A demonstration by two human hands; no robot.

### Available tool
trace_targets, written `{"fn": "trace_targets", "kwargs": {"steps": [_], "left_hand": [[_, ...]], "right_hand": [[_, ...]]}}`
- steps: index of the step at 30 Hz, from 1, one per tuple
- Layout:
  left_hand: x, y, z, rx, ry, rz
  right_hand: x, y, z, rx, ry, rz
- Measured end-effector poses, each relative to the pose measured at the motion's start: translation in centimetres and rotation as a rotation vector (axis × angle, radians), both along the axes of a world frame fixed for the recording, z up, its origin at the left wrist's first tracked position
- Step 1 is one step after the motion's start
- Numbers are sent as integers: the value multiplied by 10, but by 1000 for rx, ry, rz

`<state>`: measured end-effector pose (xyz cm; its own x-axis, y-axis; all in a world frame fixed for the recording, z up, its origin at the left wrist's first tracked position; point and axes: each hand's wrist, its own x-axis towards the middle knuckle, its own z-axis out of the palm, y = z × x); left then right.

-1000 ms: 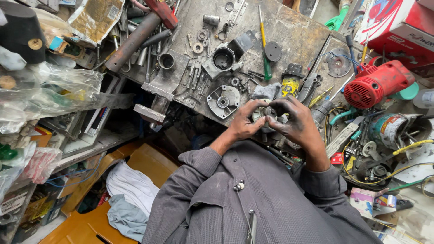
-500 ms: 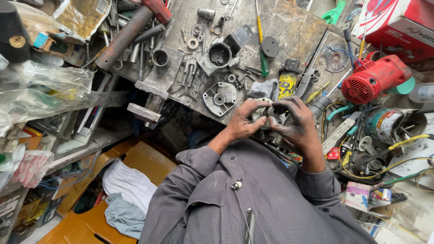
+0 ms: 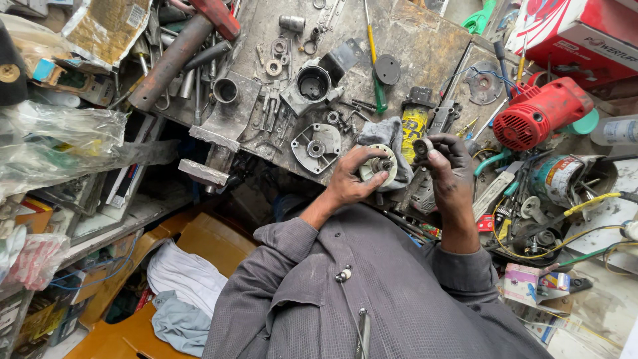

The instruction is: The person works at a cluttered workbench repairing a small electric water pump. They handle the motor housing and armature, unscrew fasteners with a screwdriver, tap parts with a hammer, fit the armature into the housing, and hold the assembled pump and housing together to check the fit.

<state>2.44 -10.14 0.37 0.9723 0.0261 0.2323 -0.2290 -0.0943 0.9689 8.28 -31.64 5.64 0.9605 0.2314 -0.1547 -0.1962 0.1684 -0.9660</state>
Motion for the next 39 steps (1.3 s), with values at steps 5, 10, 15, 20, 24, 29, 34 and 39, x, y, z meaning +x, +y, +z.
{"fn": "trace_targets", "kwargs": {"steps": [5,10,15,20,24,29,34,39], "left_hand": [[0,5,1,-16,-15,13],[-6,7,3,-12,17,-16],[-8,8,-2,-46,42,-9],[-6,4,-4,-133,49,31],[-3,-2,-2,-51,-26,50],[-3,-1,1,-56,-26,43],[-4,3,0,-41,-28,52],[-5,6,-6,-82,15,23]], "right_hand": [[-4,-2,-17,304,244,-23],[-8,-2,-34,242,322,-70],[-14,-4,-43,175,376,-91],[-17,-6,-42,104,320,-66],[-19,-7,-40,81,225,-21],[-24,-2,-38,-27,155,10],[-22,1,-36,-69,141,-72],[-19,-16,-38,-132,72,-143]]}}
